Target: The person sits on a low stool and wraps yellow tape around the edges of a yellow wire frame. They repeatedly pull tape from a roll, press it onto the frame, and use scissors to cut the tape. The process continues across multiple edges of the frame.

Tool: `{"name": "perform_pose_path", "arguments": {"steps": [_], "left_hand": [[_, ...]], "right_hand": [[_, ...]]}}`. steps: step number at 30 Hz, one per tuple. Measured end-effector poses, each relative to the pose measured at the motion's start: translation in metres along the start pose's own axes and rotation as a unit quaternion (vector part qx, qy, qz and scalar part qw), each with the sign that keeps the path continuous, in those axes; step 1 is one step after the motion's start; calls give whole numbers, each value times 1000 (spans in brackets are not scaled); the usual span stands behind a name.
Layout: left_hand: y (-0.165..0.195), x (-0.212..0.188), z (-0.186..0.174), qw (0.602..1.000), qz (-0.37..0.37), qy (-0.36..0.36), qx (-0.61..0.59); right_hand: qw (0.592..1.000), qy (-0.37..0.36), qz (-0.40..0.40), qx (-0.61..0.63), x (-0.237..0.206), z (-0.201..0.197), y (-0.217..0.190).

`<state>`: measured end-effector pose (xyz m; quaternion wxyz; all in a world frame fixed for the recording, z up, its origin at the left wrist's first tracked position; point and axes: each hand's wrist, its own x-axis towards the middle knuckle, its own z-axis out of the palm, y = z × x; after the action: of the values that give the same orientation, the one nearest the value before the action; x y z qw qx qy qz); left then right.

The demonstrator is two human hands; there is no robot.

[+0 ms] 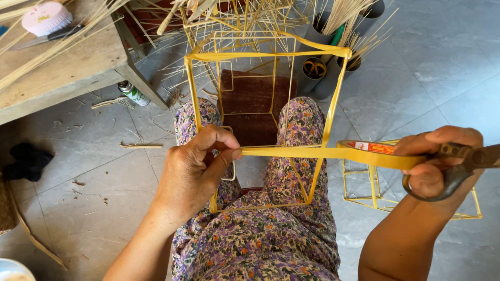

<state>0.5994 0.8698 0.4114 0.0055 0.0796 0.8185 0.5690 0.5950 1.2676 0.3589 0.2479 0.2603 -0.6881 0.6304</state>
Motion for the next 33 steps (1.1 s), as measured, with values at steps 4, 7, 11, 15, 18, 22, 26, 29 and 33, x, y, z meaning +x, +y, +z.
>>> {"name": "perform_pose_path", "arguments": {"steps": [4,7,11,15,18,22,26,29,33], "left_hand": [[0,0,0,1000,27,4,11],[4,1,-1,1000,14,-7,27],[13,-4,3,984,50,34,167],[20,-16,12,906,259,143,302],[19,-12,25,876,349,89,321],[10,16,46,844,379,0,380],[8,27,50,844,341,-79,406],[12,25,53,847,334,-72,407],[18,19,75,828,399,47,391]], "right_hand": [[999,13,45,-15,-9,-1,15],[998,17,62,26,-19,4,35],[993,48,86,56,-32,12,51],[991,58,96,79,-41,19,59],[989,73,106,79,-47,23,63],[986,78,100,108,-52,28,68],[984,88,92,122,-54,28,69],[982,97,100,130,-55,27,68],[982,110,105,112,-58,28,68]]}}
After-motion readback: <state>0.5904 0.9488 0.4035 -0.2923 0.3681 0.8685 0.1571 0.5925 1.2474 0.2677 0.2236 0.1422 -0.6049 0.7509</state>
